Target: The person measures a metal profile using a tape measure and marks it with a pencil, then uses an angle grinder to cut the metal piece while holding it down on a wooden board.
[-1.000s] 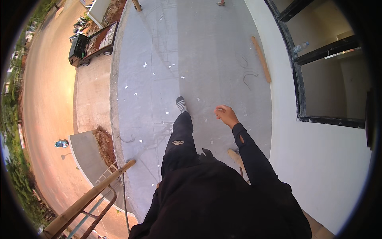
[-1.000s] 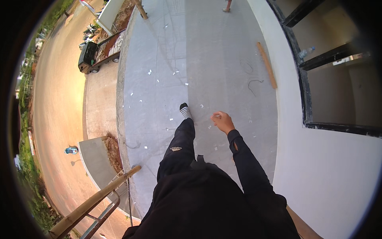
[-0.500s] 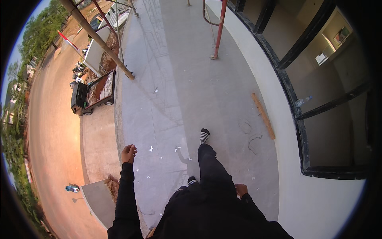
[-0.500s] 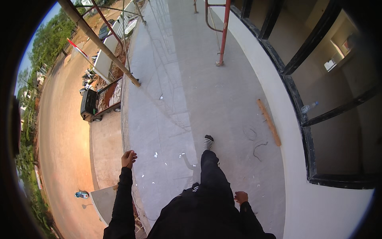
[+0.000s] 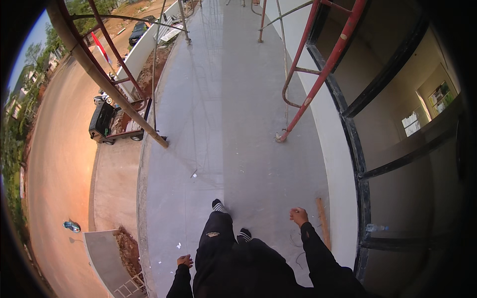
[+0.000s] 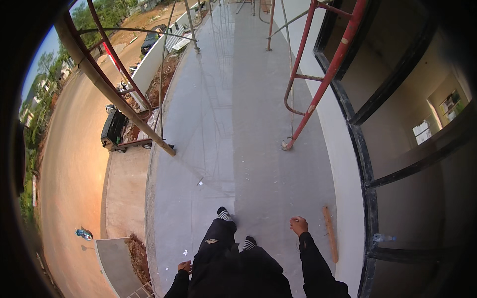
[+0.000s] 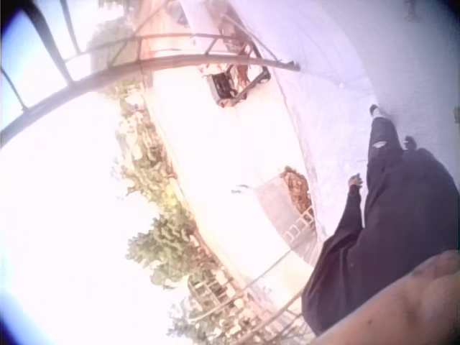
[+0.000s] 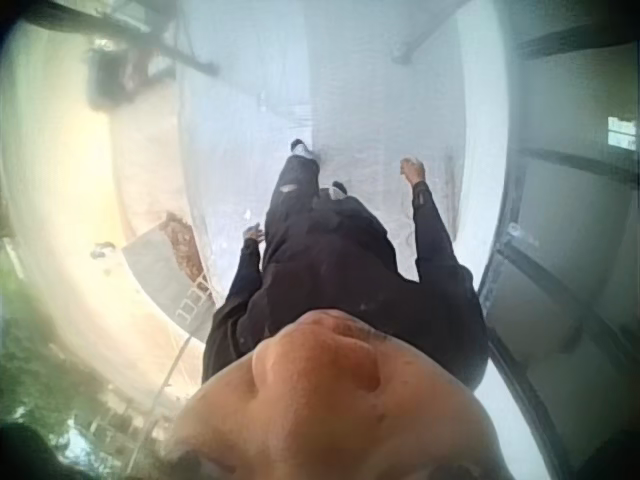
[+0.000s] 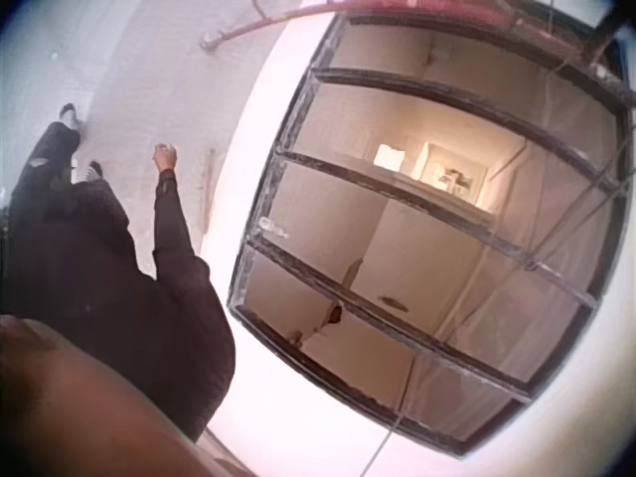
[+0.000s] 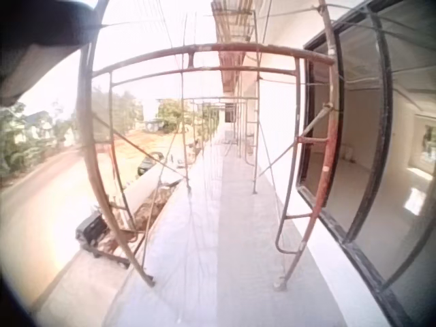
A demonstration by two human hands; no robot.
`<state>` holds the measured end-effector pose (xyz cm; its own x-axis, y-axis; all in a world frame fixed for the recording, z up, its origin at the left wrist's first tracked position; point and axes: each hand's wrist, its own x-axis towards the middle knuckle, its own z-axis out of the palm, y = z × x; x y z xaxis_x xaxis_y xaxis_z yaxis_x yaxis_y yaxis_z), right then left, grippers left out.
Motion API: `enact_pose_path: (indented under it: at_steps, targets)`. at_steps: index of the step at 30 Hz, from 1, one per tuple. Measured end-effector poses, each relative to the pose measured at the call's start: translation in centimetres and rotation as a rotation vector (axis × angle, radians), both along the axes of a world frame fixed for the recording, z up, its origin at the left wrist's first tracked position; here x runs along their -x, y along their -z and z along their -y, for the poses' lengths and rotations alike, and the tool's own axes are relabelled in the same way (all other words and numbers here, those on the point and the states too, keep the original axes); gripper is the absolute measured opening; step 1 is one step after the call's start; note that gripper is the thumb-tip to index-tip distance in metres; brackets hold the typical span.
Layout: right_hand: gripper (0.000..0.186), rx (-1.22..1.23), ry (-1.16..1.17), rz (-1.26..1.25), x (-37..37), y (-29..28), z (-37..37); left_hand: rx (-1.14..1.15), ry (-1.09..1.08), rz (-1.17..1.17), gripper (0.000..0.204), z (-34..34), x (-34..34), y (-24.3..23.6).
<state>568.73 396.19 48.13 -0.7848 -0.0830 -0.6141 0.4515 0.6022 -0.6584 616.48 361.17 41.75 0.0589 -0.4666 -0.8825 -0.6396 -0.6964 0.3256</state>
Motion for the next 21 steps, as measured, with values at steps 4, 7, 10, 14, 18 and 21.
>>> enact_pose_path:
  at_steps: [4,7,10,14,18,21]
  targets:
    - [0.027,0.051,-0.002,-0.136,16.1,-2.3,11.3,-0.073,-0.077,0.165,0.033,3.5,4.4,-0.3]
    - [0.028,0.099,0.001,-0.082,20.9,-1.8,18.3,-0.079,-0.114,0.137,0.033,9.2,12.5,-0.1]
    - [0.027,0.063,-0.023,0.043,22.7,-0.4,23.7,-0.011,-0.075,-0.021,0.033,18.1,25.3,-0.2]
    - [0.026,-0.126,-0.183,0.17,24.6,1.2,28.4,0.201,0.214,-0.261,0.035,31.4,44.7,-1.5]
    - [0.034,-0.13,-0.386,-0.029,28.7,8.3,28.2,0.42,0.524,-0.491,0.034,42.3,65.6,-7.2]
    - [0.04,-0.228,-0.476,0.077,34.3,10.7,31.4,0.483,0.596,-0.54,0.035,48.6,76.7,-8.0]
